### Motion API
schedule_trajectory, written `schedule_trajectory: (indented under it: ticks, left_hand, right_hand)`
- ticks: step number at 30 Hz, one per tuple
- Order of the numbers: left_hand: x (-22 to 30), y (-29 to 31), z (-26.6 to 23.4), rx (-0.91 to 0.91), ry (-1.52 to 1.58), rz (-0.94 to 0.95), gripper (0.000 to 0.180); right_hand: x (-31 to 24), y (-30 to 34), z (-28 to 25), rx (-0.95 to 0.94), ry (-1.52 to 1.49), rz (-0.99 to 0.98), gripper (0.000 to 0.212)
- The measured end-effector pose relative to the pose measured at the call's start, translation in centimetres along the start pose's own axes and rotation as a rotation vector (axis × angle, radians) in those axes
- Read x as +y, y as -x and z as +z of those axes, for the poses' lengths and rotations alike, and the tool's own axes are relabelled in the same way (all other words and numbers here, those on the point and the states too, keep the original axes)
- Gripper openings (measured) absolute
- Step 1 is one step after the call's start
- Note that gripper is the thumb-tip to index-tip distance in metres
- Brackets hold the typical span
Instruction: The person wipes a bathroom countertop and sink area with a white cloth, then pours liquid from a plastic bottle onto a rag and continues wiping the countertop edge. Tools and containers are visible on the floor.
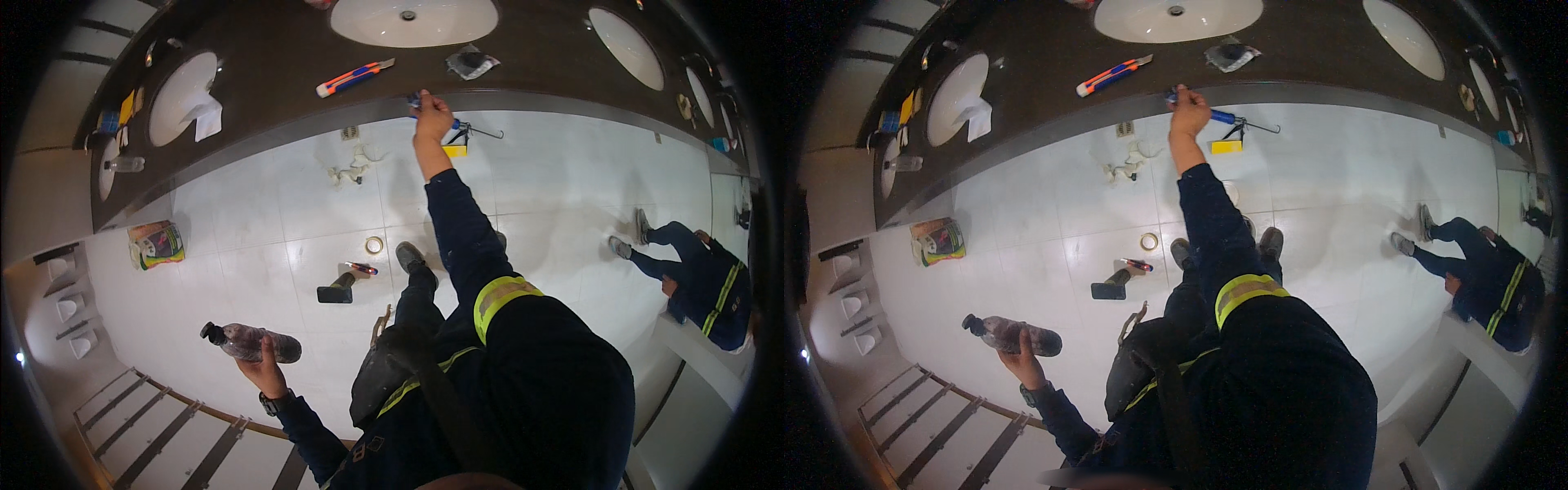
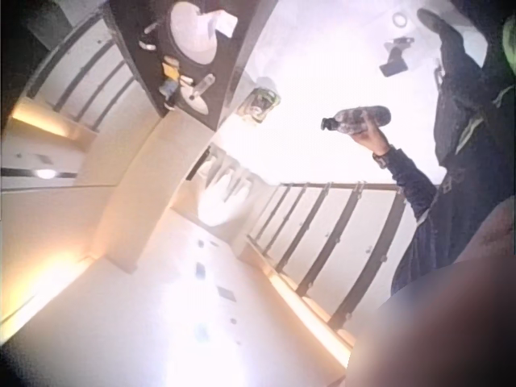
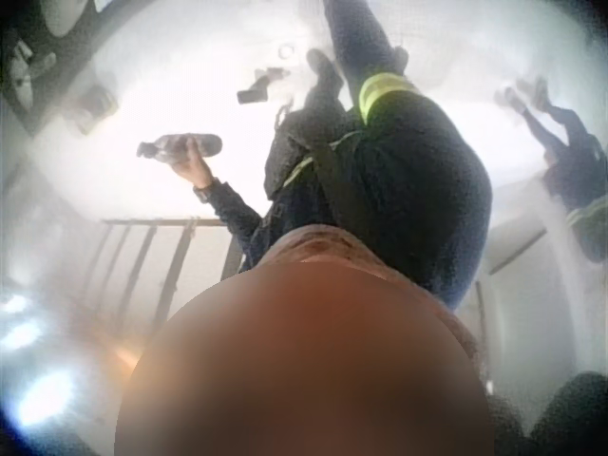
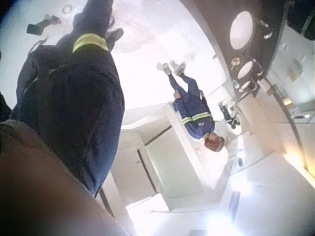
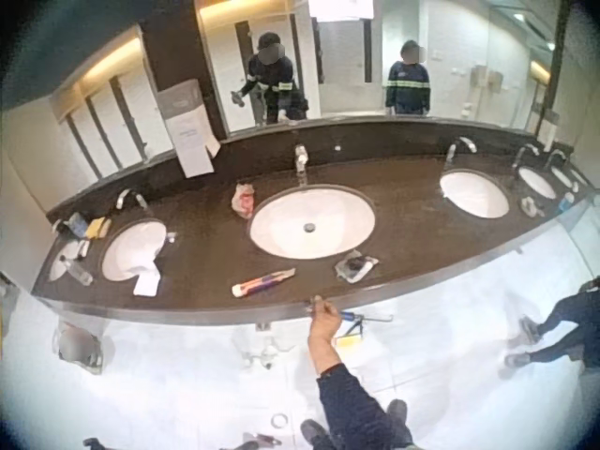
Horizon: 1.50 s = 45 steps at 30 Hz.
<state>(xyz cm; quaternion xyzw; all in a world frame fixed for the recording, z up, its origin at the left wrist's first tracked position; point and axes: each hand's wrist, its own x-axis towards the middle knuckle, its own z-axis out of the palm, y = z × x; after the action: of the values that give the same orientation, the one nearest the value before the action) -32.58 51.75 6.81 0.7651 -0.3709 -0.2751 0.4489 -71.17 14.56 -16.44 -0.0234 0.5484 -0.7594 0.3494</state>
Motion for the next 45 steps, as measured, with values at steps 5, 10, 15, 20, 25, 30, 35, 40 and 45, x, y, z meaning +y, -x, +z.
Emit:
schedule_trajectory:
  ticks: [5,10,15,20,25,30,35,40,45]
  left_hand:
    - [1.6,1.8,2.1,-0.009,0.001,0.026,0.048]
    - [3.0,6.2,5.2,-0.037,0.014,0.024,0.048]
    - [1.8,13.2,6.6,0.058,0.078,0.024,0.05]
    - [1.4,17.1,5.6,0.077,-0.011,-0.098,0.053]
    - [-1.8,15.7,1.9,0.031,0.045,-0.057,0.051]
    - [-5.0,15.4,-4.7,0.056,0.047,-0.072,0.054]
    - [-9.4,15.4,-9.6,0.119,0.021,-0.166,0.055]
    - [-12.5,15.6,-13.0,0.172,0.041,-0.183,0.056]
    - [-14.7,17.0,-15.7,0.276,0.005,-0.233,0.056]
  right_hand:
    - [-5.8,-9.2,-7.6,0.046,0.121,-0.18,0.022]
    - [-12.1,-16.9,-13.7,0.057,0.057,-0.237,0.021]
    - [-14.0,-17.6,-14.7,0.022,0.1,-0.247,0.023]
    - [-13.0,-18.6,-15.5,-0.061,0.043,-0.175,0.017]
    - [-12.9,-25.3,-19.4,-0.246,0.772,-0.761,0.022]
    - [-14.3,-21.6,-16.8,-0.221,1.778,-1.019,0.043]
    - [-9.2,-16.3,-11.8,-0.199,1.825,-0.984,0.046]
    - [-2.5,-8.6,-4.7,-0.185,0.195,-0.231,0.022]
    - [0.0,-2.8,-0.9,-0.134,0.101,-0.079,0.014]
